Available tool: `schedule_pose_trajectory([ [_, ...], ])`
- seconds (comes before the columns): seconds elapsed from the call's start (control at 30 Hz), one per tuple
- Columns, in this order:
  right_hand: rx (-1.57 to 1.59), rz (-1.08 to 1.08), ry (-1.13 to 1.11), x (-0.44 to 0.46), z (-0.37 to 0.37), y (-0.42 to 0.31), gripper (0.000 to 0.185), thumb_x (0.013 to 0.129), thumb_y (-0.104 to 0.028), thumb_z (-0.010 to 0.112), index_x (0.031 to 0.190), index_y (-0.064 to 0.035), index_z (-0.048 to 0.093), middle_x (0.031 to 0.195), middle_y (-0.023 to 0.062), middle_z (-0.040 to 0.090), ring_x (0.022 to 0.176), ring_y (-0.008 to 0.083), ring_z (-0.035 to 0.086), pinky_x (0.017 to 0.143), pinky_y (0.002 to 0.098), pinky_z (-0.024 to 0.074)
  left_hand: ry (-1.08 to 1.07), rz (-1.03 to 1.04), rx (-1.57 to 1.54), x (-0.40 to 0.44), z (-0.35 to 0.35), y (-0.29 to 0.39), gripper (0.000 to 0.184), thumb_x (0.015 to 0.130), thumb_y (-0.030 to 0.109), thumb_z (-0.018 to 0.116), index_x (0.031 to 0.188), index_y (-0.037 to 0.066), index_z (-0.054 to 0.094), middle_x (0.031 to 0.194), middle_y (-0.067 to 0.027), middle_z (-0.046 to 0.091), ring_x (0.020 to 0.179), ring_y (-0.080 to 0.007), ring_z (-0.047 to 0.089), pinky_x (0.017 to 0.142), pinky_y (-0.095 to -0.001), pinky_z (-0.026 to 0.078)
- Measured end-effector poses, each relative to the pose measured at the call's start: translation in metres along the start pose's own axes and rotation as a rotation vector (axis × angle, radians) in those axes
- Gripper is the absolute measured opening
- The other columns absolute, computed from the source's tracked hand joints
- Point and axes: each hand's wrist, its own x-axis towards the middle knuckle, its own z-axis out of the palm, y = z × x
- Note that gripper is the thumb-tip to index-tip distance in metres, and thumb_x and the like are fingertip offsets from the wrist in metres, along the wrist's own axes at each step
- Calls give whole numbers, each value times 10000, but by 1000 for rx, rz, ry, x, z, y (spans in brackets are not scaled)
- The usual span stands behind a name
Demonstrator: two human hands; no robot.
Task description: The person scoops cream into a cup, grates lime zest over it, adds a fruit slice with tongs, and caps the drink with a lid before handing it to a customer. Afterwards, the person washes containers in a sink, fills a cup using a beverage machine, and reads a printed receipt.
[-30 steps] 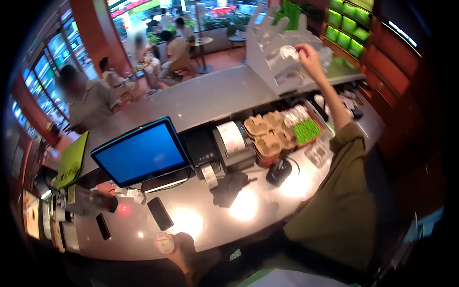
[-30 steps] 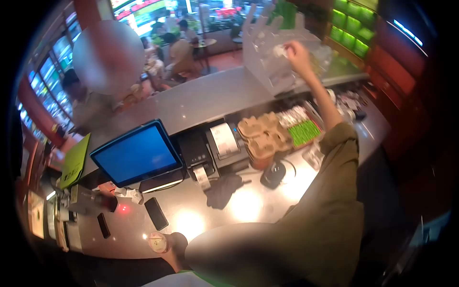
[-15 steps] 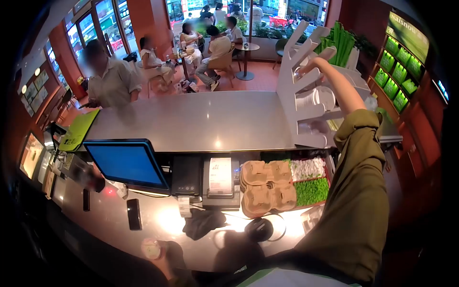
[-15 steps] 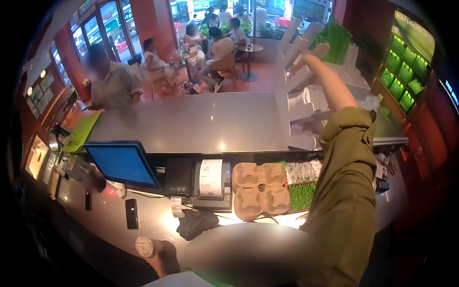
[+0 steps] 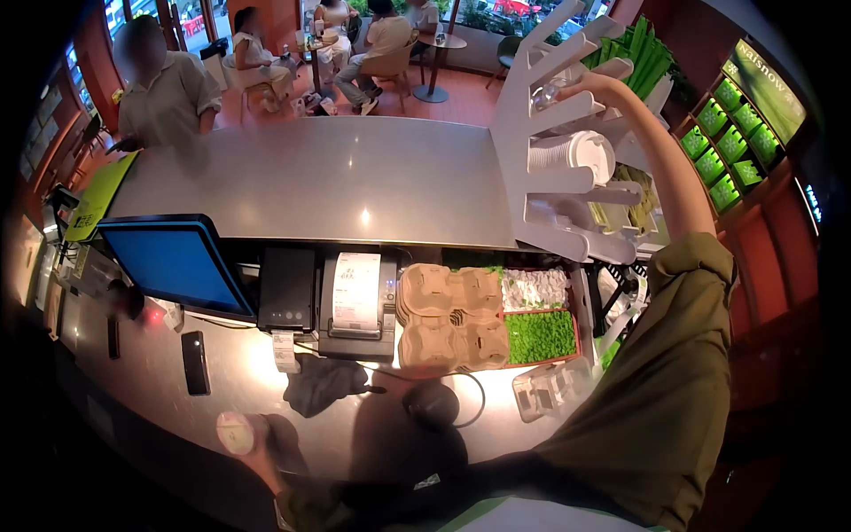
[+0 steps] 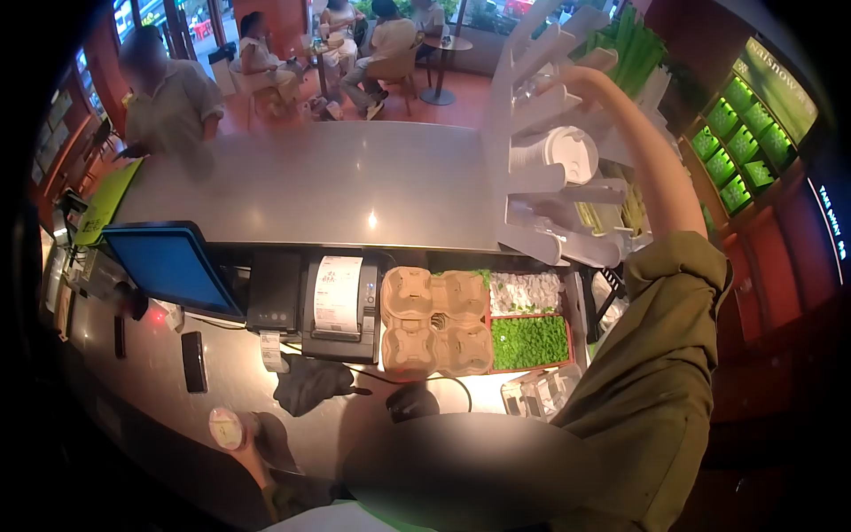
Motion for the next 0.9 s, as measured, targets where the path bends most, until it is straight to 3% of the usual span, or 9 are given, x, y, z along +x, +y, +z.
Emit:
schedule_pose_trajectory([
  [0.13,-27,18,10,-1,0,1,613,666,-323,721,1212,-133,519,1230,85,505,1111,320,484,863,561,411,34,121,-101,-1,0,-17,794,637,63,756,1292,-31,317,1254,-155,429,1143,-254,441,991,-356,327],
  [0.23,-108,-184,147,57,-1,37,507,604,-457,721,864,-23,682,780,66,644,719,181,613,545,322,510,14,148,-78,0,0,5,823,640,62,762,1305,-32,285,1243,-160,426,1146,-259,435,995,-363,322],
  [0.33,-26,-256,160,30,3,27,481,615,-447,719,819,-13,680,777,57,640,640,166,597,553,299,501,-11,-227,-147,-18,3,66,766,659,70,757,1265,-29,297,1170,-150,436,1070,-234,448,918,-340,374],
  [0.43,48,-125,54,6,-4,17,658,653,-433,707,1180,-80,532,1178,121,529,1076,288,511,788,478,480,-328,-479,-273,-70,24,67,503,700,97,733,1090,-3,432,934,-67,478,837,-152,457,745,-274,405],
  [0.47,34,-109,67,2,-9,17,666,652,-461,694,1164,-63,540,1176,129,528,1064,281,521,767,442,493,-467,-558,-317,-97,31,67,399,715,108,724,1020,8,487,842,-33,494,746,-120,459,680,-249,413],
  [0.6,25,-113,84,-5,-13,17,693,651,-537,652,1062,16,578,1062,148,563,916,239,579,648,311,517,-1090,-146,-496,-56,110,288,173,797,113,641,934,30,574,751,-24,573,642,-93,510,585,-228,430],
  [0.73,133,-208,216,-14,-10,30,656,650,-535,650,910,65,600,799,106,576,654,187,570,544,264,474,-876,452,-994,46,223,491,133,808,109,600,910,24,596,682,6,562,579,-63,439,522,-203,366],
  [0.77,114,-204,212,-18,-12,29,620,670,-526,635,921,40,600,821,91,567,701,171,561,583,268,482,-850,576,-958,70,267,521,173,817,143,614,926,8,606,835,-14,607,710,-61,493,626,-214,412],
  [0.9,119,-245,256,-35,-16,29,572,704,-499,626,967,8,582,901,73,544,807,154,542,656,280,496,-1018,339,-875,112,371,613,440,750,310,682,1081,31,599,1035,-67,607,938,-135,536,800,-268,412],
])
